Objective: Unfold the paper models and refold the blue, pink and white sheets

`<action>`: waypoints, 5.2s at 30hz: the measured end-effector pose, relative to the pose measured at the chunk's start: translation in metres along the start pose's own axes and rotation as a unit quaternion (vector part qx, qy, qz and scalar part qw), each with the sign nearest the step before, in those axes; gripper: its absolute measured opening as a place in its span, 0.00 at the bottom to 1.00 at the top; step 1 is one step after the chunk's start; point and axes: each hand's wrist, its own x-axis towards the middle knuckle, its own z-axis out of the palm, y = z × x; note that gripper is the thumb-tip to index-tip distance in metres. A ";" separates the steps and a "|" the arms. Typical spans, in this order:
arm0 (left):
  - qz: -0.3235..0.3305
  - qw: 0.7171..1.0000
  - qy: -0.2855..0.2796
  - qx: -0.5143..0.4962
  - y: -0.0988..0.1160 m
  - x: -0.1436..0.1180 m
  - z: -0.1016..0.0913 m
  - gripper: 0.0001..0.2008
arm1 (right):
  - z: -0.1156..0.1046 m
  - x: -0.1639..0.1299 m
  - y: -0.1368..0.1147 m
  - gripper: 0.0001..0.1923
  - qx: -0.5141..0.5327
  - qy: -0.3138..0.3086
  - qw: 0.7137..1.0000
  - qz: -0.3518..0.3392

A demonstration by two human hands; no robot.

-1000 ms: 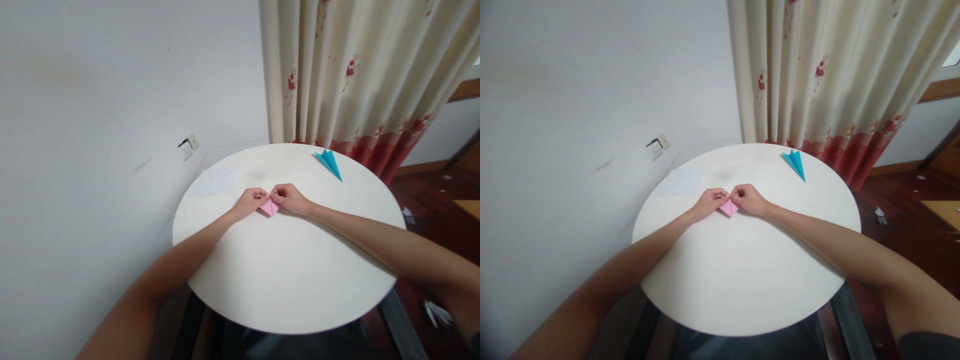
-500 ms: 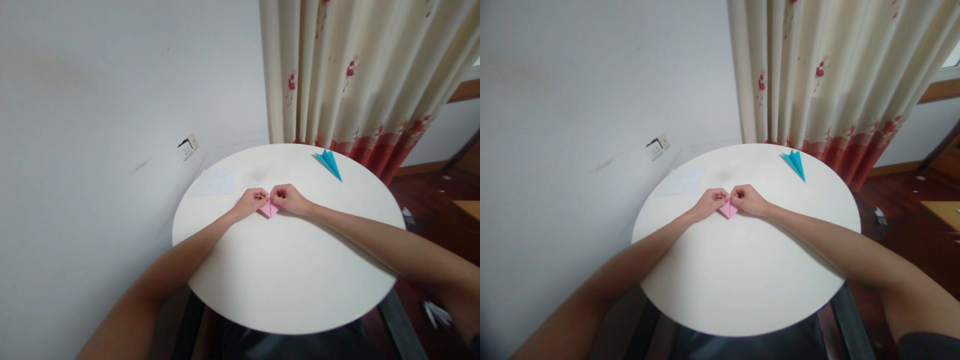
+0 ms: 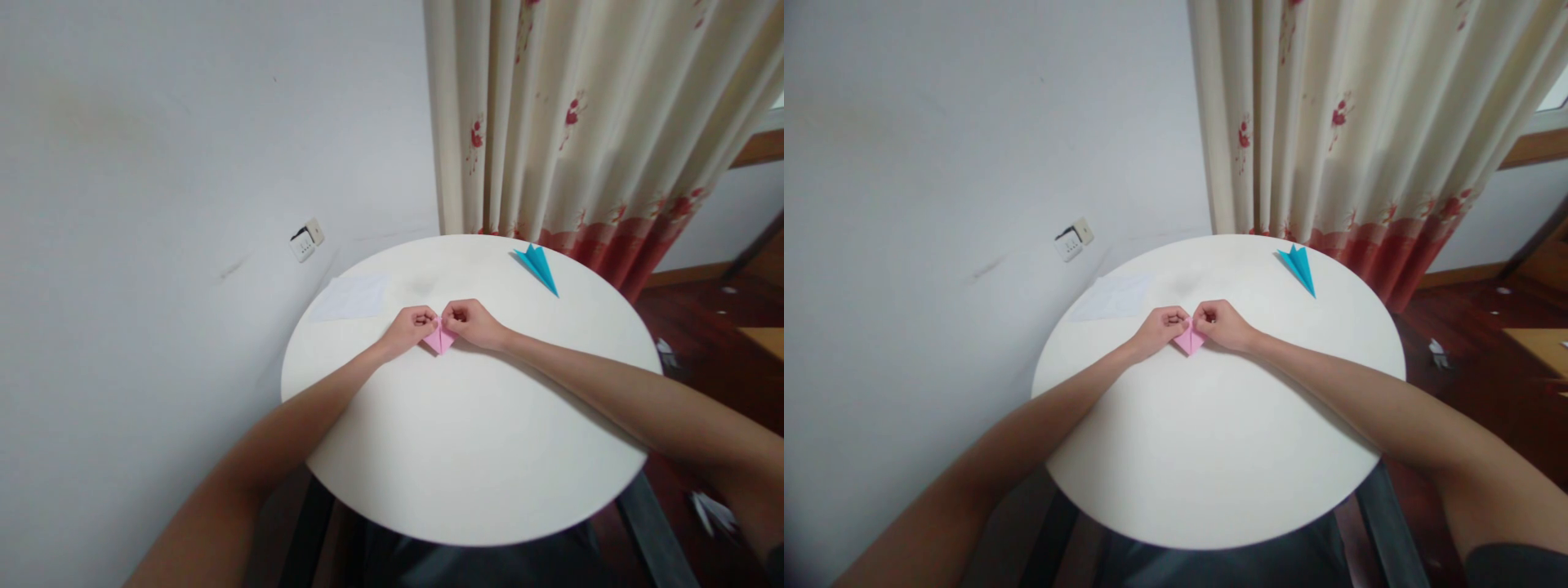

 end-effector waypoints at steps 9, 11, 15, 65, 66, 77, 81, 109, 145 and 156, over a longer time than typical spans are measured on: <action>0.004 1.000 0.009 -0.011 -0.002 0.001 -0.001 0.12 | -0.001 0.001 0.001 0.07 0.005 0.011 1.000 0.001; 0.002 1.000 0.007 -0.008 -0.002 0.001 -0.001 0.13 | -0.001 0.001 0.000 0.07 0.007 0.008 1.000 0.004; 0.000 1.000 0.002 0.002 -0.002 0.001 -0.001 0.14 | -0.001 0.001 -0.001 0.08 0.003 0.002 1.000 0.006; -0.020 0.961 0.275 -0.023 -0.017 0.012 -0.025 0.15 | -0.034 0.021 0.031 0.10 -0.026 0.201 0.979 -0.008; -0.032 0.963 0.268 -0.023 -0.018 0.012 -0.024 0.15 | -0.033 0.020 0.032 0.10 -0.041 0.196 0.980 -0.015; -0.078 0.975 0.206 -0.021 -0.023 0.013 -0.020 0.10 | -0.029 0.010 0.027 0.05 -0.243 0.119 0.963 0.020; -0.059 0.978 0.200 -0.025 -0.022 0.013 -0.020 0.13 | -0.030 0.008 0.016 0.05 -0.280 0.116 0.952 0.032; -0.080 0.968 0.239 0.010 -0.013 0.012 -0.019 0.10 | -0.042 0.014 0.017 0.09 -0.266 0.059 0.961 -0.054; -0.072 0.972 0.222 -0.006 -0.020 0.011 -0.019 0.15 | -0.144 0.025 0.052 0.11 -0.467 0.305 0.815 0.155; -0.067 0.979 0.194 0.011 -0.021 0.012 -0.019 0.13 | -0.047 0.015 0.024 0.15 -0.390 0.085 0.915 -0.055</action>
